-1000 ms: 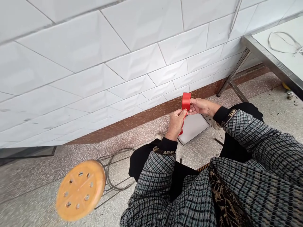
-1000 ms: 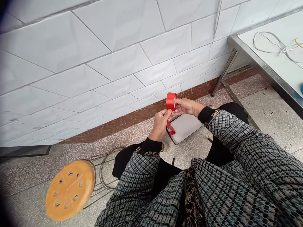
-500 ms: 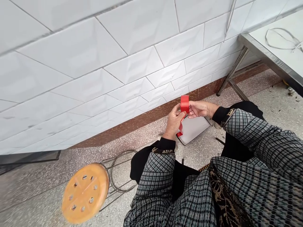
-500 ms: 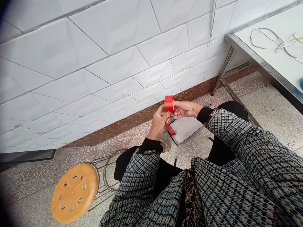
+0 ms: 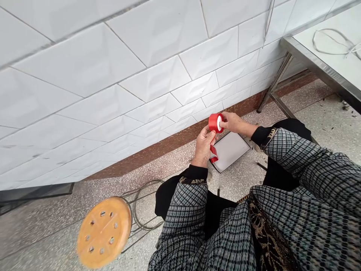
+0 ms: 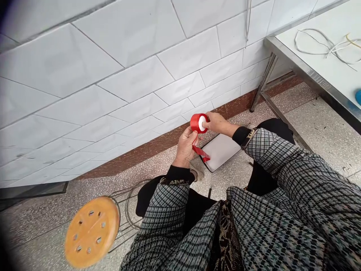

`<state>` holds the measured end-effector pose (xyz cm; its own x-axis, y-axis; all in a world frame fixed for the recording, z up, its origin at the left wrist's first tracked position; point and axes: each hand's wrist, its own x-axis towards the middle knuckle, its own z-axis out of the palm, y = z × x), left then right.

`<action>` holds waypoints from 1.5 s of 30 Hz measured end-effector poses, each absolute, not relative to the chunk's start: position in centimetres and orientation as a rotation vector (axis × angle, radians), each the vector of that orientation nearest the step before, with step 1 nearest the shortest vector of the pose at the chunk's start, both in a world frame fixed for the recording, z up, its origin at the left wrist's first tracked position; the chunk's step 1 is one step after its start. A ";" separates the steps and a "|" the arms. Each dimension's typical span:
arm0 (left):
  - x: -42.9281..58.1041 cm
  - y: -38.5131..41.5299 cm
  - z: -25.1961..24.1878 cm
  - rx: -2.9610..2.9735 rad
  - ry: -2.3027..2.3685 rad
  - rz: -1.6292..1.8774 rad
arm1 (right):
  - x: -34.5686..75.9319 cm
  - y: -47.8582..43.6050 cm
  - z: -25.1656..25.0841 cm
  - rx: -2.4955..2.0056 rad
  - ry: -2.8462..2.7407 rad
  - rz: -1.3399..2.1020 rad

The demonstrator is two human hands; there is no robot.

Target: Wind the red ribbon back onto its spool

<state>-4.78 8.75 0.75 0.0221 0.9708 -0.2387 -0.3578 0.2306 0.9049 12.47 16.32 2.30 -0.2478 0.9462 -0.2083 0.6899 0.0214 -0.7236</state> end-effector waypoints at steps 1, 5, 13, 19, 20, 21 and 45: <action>-4.6 8.7 0.7 0.753 1.093 1.247 | 12.4 16.6 2.2 -1.725 -1.943 1.033; -4.4 8.7 0.6 0.779 1.173 1.268 | 12.2 17.5 1.5 -1.749 -1.595 1.303; -4.5 8.3 0.4 0.838 1.159 1.133 | 11.3 16.3 1.4 -1.386 -0.749 2.042; -4.3 8.4 0.1 0.877 1.166 1.084 | 11.1 15.9 1.6 -1.212 -0.576 2.234; -4.3 8.4 0.0 0.892 1.177 1.081 | 11.2 15.9 1.5 -1.197 -0.577 2.262; -4.4 8.5 -0.1 0.909 1.186 1.072 | 11.2 15.9 1.5 -1.183 -0.581 2.289; -5.5 9.1 0.0 0.909 1.141 1.114 | 12.3 15.8 2.2 -1.271 -1.154 2.232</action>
